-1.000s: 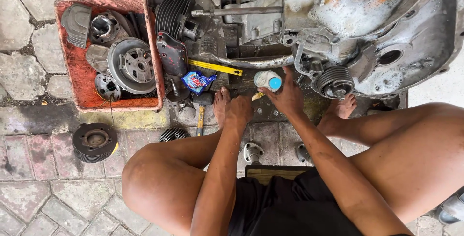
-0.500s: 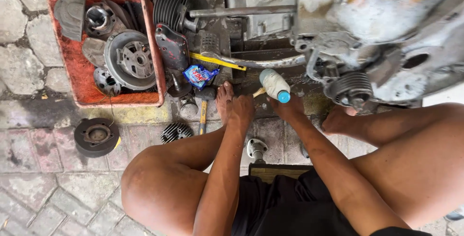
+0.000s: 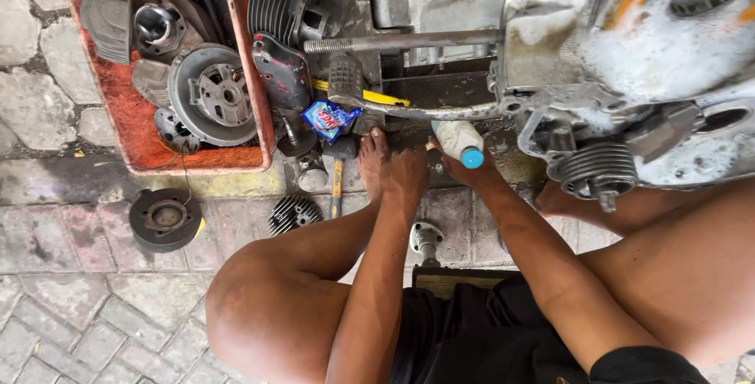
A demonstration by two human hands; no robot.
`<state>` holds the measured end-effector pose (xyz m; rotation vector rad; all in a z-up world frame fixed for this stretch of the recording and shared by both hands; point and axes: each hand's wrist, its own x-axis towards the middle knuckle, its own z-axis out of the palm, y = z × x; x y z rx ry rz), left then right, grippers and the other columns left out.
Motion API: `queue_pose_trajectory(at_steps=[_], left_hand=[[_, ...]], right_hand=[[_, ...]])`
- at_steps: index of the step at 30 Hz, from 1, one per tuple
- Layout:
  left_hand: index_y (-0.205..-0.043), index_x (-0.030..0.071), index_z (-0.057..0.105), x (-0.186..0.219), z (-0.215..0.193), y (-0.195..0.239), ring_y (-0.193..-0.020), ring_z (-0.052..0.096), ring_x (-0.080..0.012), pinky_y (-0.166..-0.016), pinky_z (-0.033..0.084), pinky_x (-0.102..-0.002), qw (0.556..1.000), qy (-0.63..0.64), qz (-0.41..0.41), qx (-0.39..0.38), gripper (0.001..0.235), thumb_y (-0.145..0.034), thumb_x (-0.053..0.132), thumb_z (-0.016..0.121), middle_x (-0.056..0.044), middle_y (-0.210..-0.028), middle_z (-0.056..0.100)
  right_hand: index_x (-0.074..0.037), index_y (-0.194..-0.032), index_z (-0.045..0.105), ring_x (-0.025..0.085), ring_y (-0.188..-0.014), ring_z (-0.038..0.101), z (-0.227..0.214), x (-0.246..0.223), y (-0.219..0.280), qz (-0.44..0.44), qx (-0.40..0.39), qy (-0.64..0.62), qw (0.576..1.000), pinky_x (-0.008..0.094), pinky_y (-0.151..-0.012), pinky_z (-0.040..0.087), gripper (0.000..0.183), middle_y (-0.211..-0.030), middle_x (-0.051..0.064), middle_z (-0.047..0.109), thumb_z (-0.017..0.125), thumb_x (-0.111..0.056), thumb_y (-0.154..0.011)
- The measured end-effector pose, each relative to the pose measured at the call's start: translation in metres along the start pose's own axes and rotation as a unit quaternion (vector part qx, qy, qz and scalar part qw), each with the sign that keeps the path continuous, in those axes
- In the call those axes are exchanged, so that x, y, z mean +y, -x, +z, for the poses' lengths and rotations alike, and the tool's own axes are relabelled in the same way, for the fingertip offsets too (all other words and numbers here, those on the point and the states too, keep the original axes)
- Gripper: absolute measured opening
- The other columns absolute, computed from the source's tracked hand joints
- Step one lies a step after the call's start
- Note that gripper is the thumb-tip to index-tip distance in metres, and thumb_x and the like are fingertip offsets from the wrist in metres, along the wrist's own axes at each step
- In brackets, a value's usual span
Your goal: Cleaning a motorcycle engine casing using a brush and cleaning fluid
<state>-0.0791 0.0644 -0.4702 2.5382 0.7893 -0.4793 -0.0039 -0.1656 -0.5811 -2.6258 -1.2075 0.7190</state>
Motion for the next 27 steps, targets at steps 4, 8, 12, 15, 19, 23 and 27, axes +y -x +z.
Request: queue_pose_trajectory(at_steps=[4, 8, 12, 15, 19, 23, 27], left_hand=[[-0.128, 0.018, 0.071, 0.130, -0.193, 0.034, -0.121, 0.068, -0.0298, -0.104, 0.051, -0.048, 0.958, -0.174, 0.095, -0.206, 0.038, -0.098, 0.018, 0.047, -0.008, -0.119, 0.076], [-0.128, 0.021, 0.060, 0.088, -0.073, 0.020, -0.105, 0.069, -0.0349, -0.090, 0.052, -0.052, 0.976, -0.096, 0.134, -0.144, 0.049, -0.084, 0.038, 0.075, -0.008, -0.106, 0.074], [-0.145, 0.020, 0.045, 0.102, -0.096, 0.024, -0.105, 0.069, -0.0390, -0.092, 0.049, -0.057, 0.969, -0.077, 0.188, -0.142, 0.084, -0.074, 0.043, 0.083, -0.015, -0.112, 0.072], [-0.153, 0.025, 0.040, 0.129, -0.139, 0.040, -0.124, 0.060, -0.0354, -0.097, 0.049, -0.055, 0.952, -0.103, 0.251, -0.144, 0.096, -0.072, 0.053, 0.082, -0.009, -0.142, 0.058], [-0.147, 0.027, 0.046, 0.135, -0.110, 0.039, -0.127, 0.053, -0.0328, -0.095, 0.053, -0.052, 0.933, -0.077, 0.344, -0.072, 0.075, -0.079, 0.040, 0.076, -0.006, -0.147, 0.047], [-0.143, 0.021, 0.054, 0.131, -0.087, 0.016, -0.127, 0.054, -0.0417, -0.098, 0.056, -0.054, 0.938, -0.009, 0.337, -0.086, 0.063, -0.084, 0.027, 0.075, -0.011, -0.143, 0.051], [-0.134, 0.006, 0.064, 0.130, -0.124, 0.018, -0.118, 0.063, -0.0499, -0.098, 0.056, -0.054, 0.939, 0.162, 0.297, -0.056, 0.054, -0.083, 0.019, 0.078, -0.026, -0.127, 0.066]], right_hand=[[-0.019, -0.136, 0.049, 0.039, -0.127, 0.046, -0.062, -0.054, -0.018, 0.130, 0.080, -0.120, 0.981, 0.048, -0.105, 0.042, 0.049, -0.139, 0.015, 0.047, 0.061, -0.029, -0.089], [0.007, -0.096, 0.076, 0.042, -0.091, 0.071, -0.097, -0.084, -0.027, 0.302, 0.173, -0.272, 0.897, 0.047, -0.078, 0.062, 0.038, -0.092, 0.026, 0.076, 0.080, -0.028, -0.082], [0.001, -0.089, 0.074, 0.038, -0.084, 0.071, -0.091, -0.076, -0.018, 0.246, 0.141, -0.186, 0.941, 0.047, -0.073, 0.060, 0.026, -0.084, 0.020, 0.074, 0.078, -0.024, -0.082], [-0.004, -0.083, 0.072, 0.035, -0.079, 0.071, -0.082, -0.064, -0.014, 0.206, 0.114, -0.119, 0.965, 0.047, -0.069, 0.059, 0.018, -0.078, 0.016, 0.072, 0.077, -0.022, -0.082], [-0.009, -0.077, 0.071, 0.032, -0.073, 0.071, -0.070, -0.048, 0.004, 0.168, 0.080, -0.053, 0.981, 0.047, -0.065, 0.058, 0.012, -0.071, 0.011, 0.071, 0.075, -0.019, -0.082], [-0.016, -0.068, 0.068, 0.027, -0.065, 0.071, -0.065, -0.030, 0.024, 0.108, 0.041, 0.048, 0.992, 0.047, -0.059, 0.057, 0.014, -0.062, 0.005, 0.068, 0.073, -0.015, -0.082], [-0.026, -0.113, 0.069, 0.037, -0.086, 0.074, -0.095, -0.012, 0.037, 0.173, -0.071, -0.035, 0.982, 0.055, -0.062, 0.065, 0.024, -0.092, 0.009, 0.074, 0.063, -0.019, -0.091]])
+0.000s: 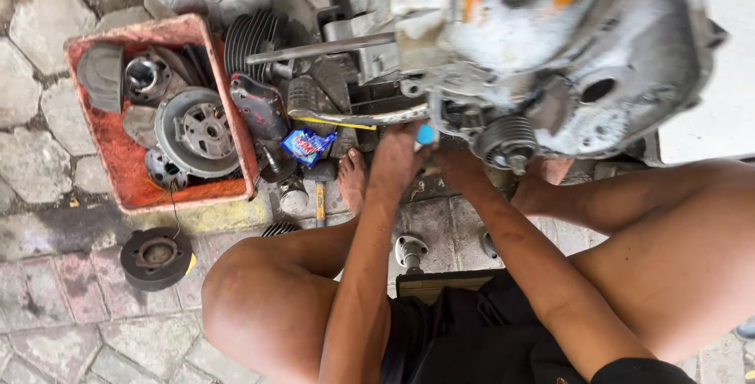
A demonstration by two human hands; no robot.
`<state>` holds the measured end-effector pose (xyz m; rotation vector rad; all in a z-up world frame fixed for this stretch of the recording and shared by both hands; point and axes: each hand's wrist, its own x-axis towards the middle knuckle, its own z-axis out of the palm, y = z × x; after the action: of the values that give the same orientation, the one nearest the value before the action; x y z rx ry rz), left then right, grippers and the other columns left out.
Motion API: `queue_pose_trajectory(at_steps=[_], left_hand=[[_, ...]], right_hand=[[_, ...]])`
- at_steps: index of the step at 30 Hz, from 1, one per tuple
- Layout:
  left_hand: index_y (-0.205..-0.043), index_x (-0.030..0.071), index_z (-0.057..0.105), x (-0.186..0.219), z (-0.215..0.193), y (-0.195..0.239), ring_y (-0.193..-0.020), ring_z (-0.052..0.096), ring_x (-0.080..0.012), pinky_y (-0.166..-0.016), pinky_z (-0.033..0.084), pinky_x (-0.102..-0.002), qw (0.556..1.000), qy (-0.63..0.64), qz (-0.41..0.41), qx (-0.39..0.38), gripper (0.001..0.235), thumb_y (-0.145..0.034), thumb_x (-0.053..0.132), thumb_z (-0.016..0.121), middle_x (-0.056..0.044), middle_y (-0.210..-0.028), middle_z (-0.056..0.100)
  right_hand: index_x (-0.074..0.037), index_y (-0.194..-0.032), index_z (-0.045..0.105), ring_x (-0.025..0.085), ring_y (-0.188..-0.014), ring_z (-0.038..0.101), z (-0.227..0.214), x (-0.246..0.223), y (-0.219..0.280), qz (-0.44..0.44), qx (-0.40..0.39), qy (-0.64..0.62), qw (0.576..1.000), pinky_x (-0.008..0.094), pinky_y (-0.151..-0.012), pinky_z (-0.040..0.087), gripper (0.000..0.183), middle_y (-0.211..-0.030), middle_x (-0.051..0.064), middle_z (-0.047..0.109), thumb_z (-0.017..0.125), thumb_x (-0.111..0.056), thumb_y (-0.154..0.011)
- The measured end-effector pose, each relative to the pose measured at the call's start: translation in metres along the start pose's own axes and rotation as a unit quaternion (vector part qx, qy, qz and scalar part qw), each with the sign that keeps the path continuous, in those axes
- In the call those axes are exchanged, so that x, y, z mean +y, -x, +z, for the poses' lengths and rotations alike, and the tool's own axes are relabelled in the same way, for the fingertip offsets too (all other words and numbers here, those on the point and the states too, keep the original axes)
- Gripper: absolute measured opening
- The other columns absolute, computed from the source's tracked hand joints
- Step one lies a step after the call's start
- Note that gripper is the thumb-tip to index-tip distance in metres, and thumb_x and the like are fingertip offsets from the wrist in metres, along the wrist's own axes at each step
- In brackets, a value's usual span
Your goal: Cleaning a motorcycle engine casing using a brush and cleaning fluid
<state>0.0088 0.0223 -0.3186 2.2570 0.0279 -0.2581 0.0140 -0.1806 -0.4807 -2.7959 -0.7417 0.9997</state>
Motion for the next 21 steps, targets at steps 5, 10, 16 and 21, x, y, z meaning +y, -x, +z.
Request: queue_pose_trajectory(at_steps=[5, 10, 16, 21], left_hand=[[-0.118, 0.008, 0.073, -0.001, 0.005, -0.010, -0.098, 0.071, -0.0440, -0.083, 0.061, -0.051, 0.997, -0.065, 0.002, 0.046, 0.039, -0.084, 0.025, 0.079, -0.022, -0.102, 0.074], [-0.117, 0.010, 0.075, 0.000, 0.007, -0.008, -0.094, 0.073, -0.0435, -0.079, 0.063, -0.051, 0.994, -0.061, -0.058, 0.071, 0.037, -0.085, 0.028, 0.078, -0.023, -0.100, 0.073], [-0.110, 0.005, 0.074, -0.003, 0.001, -0.010, -0.091, 0.073, -0.0432, -0.078, 0.063, -0.051, 0.983, -0.133, -0.089, 0.095, 0.033, -0.082, 0.024, 0.078, -0.024, -0.092, 0.071], [-0.116, 0.005, 0.068, -0.010, 0.009, 0.000, -0.095, 0.072, -0.0423, -0.077, 0.063, -0.055, 0.969, -0.185, -0.158, 0.039, 0.049, -0.077, 0.028, 0.085, -0.024, -0.105, 0.069]], right_hand=[[-0.002, -0.130, 0.063, 0.051, -0.104, 0.067, -0.012, 0.027, 0.028, -0.055, 0.071, -0.095, 0.991, 0.064, -0.079, 0.063, 0.035, -0.109, 0.028, 0.070, 0.060, -0.013, -0.097], [-0.007, -0.124, 0.065, 0.043, -0.093, 0.071, -0.001, 0.038, 0.016, -0.005, 0.144, -0.118, 0.982, 0.053, -0.066, 0.063, 0.034, -0.102, 0.020, 0.072, 0.066, -0.025, -0.095], [-0.013, -0.103, 0.073, 0.034, -0.084, 0.074, -0.047, 0.030, 0.033, 0.022, 0.161, -0.120, 0.979, 0.052, -0.063, 0.063, 0.027, -0.095, 0.014, 0.076, 0.071, -0.038, -0.094], [-0.006, -0.103, 0.077, 0.043, -0.095, 0.072, -0.027, 0.050, 0.006, -0.061, 0.348, -0.038, 0.935, 0.060, -0.083, 0.057, 0.055, -0.097, 0.021, 0.075, 0.076, -0.057, -0.082]])
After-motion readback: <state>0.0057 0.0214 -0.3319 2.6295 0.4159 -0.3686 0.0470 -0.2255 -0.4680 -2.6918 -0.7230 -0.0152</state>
